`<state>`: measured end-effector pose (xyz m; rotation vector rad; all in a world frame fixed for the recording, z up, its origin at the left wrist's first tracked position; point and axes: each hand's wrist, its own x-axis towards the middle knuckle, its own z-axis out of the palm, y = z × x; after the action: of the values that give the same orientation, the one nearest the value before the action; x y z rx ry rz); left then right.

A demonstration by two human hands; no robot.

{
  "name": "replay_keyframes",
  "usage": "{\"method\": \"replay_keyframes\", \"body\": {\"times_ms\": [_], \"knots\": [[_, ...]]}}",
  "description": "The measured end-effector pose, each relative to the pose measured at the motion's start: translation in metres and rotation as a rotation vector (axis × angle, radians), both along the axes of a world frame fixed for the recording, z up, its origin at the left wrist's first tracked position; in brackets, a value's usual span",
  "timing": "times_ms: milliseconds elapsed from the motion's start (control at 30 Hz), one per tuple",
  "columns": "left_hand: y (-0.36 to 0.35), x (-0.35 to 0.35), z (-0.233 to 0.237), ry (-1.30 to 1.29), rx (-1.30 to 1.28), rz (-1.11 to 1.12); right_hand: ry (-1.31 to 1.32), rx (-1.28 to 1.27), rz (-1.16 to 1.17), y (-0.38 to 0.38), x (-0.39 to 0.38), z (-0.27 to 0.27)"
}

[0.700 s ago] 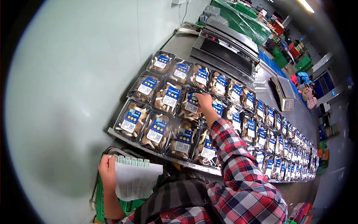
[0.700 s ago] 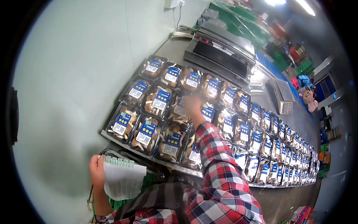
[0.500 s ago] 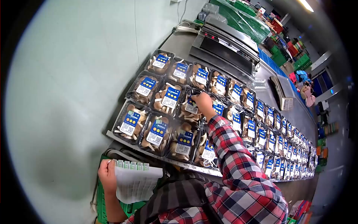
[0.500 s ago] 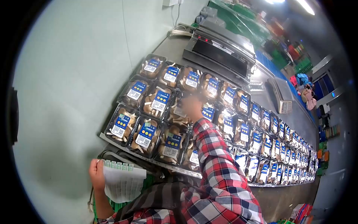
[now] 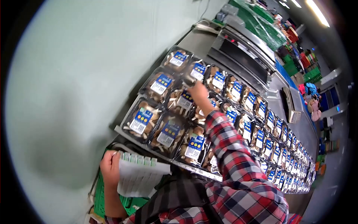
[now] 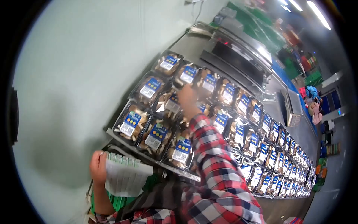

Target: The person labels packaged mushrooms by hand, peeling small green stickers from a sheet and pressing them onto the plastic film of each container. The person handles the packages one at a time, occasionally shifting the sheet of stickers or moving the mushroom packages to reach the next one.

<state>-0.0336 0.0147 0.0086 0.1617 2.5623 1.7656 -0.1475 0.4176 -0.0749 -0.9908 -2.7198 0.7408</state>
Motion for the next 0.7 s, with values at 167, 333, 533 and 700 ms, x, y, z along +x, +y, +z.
{"method": "replay_keyframes", "body": {"times_ms": [167,333,533,700], "knots": [[0.009,-0.017,0.0,0.041,-0.015,-0.109,-0.083,-0.373,0.687,-0.066,0.038,0.067],[0.021,-0.023,0.005,0.007,-0.013,-0.203,-0.167,-0.778,1.191,-0.137,0.105,0.091],[0.021,-0.021,0.002,-0.003,-0.098,-0.181,-0.31,-0.798,1.215,-0.149,0.11,0.095],[0.0,-0.024,-0.03,-0.013,-0.018,0.041,-0.022,-0.979,0.582,-0.12,0.056,0.067]]}}
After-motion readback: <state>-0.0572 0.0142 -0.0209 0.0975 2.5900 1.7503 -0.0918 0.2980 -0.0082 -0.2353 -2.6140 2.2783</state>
